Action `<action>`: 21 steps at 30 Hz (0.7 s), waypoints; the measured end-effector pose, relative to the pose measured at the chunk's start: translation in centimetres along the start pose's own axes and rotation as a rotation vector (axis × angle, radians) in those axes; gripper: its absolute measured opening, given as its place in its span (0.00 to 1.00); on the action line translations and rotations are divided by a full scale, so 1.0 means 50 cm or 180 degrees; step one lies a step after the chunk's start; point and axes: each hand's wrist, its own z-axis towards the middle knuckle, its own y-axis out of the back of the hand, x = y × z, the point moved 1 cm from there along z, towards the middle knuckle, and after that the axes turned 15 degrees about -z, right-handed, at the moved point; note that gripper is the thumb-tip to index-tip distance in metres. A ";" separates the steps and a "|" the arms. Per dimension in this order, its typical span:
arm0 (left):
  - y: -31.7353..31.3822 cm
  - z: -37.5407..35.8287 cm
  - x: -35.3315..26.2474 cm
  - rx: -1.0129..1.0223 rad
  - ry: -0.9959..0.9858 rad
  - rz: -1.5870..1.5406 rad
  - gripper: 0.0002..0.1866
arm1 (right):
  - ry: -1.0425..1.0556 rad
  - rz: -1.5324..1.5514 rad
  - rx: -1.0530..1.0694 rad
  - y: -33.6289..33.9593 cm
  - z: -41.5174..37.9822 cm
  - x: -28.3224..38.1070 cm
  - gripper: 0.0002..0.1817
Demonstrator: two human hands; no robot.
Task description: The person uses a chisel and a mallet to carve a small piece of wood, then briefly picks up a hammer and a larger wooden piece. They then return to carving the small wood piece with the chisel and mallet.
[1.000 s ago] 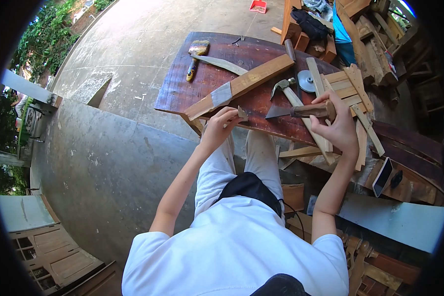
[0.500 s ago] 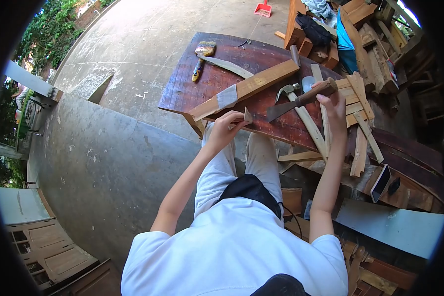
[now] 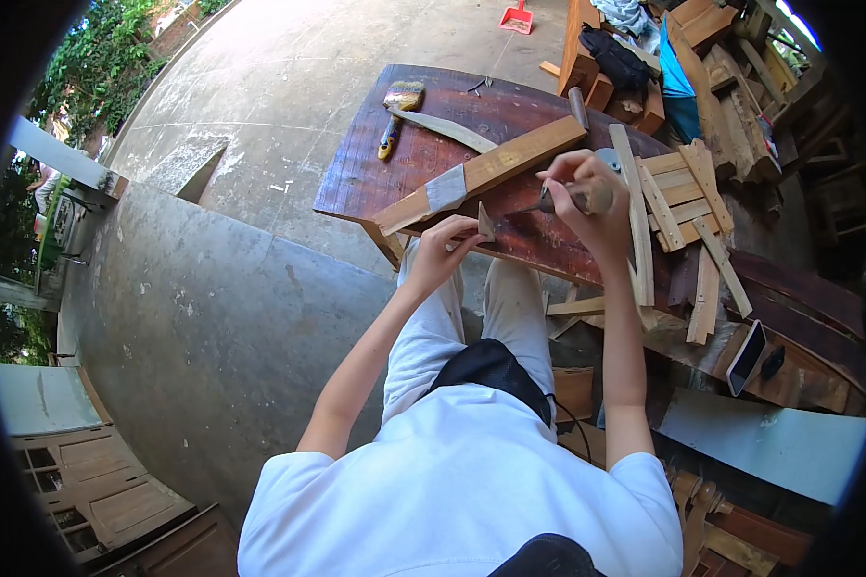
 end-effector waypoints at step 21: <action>-0.009 -0.007 0.008 -0.0046 -0.0073 0.0090 0.12 | 0.0133 0.1257 0.0052 -0.046 0.063 0.124 0.06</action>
